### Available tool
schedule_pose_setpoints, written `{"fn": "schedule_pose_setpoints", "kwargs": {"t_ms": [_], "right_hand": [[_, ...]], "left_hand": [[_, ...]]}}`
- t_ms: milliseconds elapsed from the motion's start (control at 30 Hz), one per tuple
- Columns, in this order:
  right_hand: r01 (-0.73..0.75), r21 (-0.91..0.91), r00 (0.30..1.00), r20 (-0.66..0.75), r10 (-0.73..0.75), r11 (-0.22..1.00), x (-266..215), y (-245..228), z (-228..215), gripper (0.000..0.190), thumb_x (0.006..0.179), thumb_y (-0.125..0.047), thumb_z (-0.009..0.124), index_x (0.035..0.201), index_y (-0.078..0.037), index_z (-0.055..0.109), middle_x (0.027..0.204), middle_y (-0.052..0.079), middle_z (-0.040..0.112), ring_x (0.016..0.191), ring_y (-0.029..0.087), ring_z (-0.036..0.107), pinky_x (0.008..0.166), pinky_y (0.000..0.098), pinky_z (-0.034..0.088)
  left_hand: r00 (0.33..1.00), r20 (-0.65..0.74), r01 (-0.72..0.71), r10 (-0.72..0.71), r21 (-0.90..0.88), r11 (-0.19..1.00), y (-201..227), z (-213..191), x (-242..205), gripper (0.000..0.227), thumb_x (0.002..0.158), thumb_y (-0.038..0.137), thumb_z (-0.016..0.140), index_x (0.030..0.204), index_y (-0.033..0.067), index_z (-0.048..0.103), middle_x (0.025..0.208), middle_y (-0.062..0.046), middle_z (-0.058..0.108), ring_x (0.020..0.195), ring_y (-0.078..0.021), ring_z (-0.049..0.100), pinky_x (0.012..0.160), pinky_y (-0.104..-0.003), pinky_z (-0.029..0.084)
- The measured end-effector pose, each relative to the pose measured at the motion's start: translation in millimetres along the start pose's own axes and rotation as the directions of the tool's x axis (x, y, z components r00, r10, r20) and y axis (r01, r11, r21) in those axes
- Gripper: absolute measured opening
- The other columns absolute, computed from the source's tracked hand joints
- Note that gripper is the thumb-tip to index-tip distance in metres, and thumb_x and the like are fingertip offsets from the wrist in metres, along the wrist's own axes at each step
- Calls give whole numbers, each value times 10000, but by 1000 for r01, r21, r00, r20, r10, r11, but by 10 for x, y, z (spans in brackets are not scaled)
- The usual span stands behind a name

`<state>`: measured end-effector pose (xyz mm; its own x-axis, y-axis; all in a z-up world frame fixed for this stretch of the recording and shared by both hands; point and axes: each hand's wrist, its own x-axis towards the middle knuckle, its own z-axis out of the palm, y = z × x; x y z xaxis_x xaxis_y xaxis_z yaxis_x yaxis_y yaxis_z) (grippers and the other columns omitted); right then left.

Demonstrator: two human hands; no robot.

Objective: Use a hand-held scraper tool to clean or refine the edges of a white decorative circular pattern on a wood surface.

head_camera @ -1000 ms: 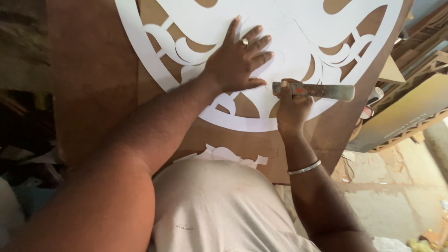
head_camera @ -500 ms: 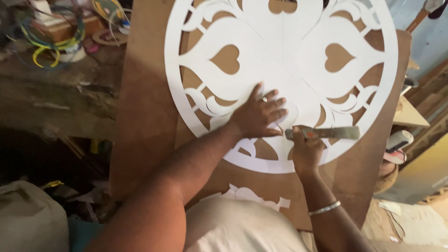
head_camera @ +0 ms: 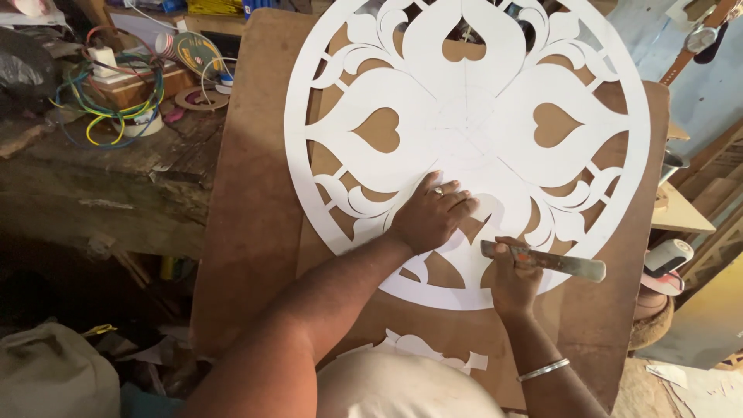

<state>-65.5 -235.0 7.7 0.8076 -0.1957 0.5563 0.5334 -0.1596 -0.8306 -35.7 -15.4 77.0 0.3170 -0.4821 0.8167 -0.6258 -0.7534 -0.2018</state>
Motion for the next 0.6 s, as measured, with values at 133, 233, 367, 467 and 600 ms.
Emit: {"fn": "schedule_pose_setpoints", "kwargs": {"t_ms": [133,233,367,467,600], "right_hand": [[28,-40,999,32,-27,999,-26,-9,-12,171,1029,-141,634,1096,6,692,974,38,714,906,90,637,845,263,517],[47,-60,998,32,-45,997,-26,45,-25,169,1036,-142,628,1089,-1,704,962,35,713,899,88,636,842,265,522],[49,-37,998,33,-48,998,-27,67,-32,162,1034,-138,637,1094,-3,704,965,30,707,896,85,626,836,266,515],[45,-59,999,33,-43,997,-21,79,-37,167,1031,-143,628,1089,-8,707,950,25,711,883,85,634,822,267,520],[68,-104,997,32,-65,992,-25,73,-58,167,1031,-149,640,1089,-10,711,956,26,710,892,90,630,825,269,516]], "left_hand": [[1000,-20,-22,21,-59,998,-1,-62,6,309,974,162,529,1237,87,675,1230,-98,725,1218,-295,688,1162,-591,364],[998,-16,-64,64,4,998,27,-87,2,281,998,159,532,1225,75,674,1237,-118,721,1202,-295,697,1184,-568,371],[997,-9,-81,82,62,995,47,-65,-8,295,976,152,526,1215,70,678,1222,-117,730,1168,-292,704,1175,-557,378],[995,17,-95,94,105,990,50,-59,-10,291,990,159,531,1215,59,685,1202,-127,723,1121,-282,692,1172,-563,382],[994,-106,33,-28,44,998,53,-93,4,251,970,180,548,1133,59,695,1155,-106,690,1118,-290,665,1101,-560,410]]}}
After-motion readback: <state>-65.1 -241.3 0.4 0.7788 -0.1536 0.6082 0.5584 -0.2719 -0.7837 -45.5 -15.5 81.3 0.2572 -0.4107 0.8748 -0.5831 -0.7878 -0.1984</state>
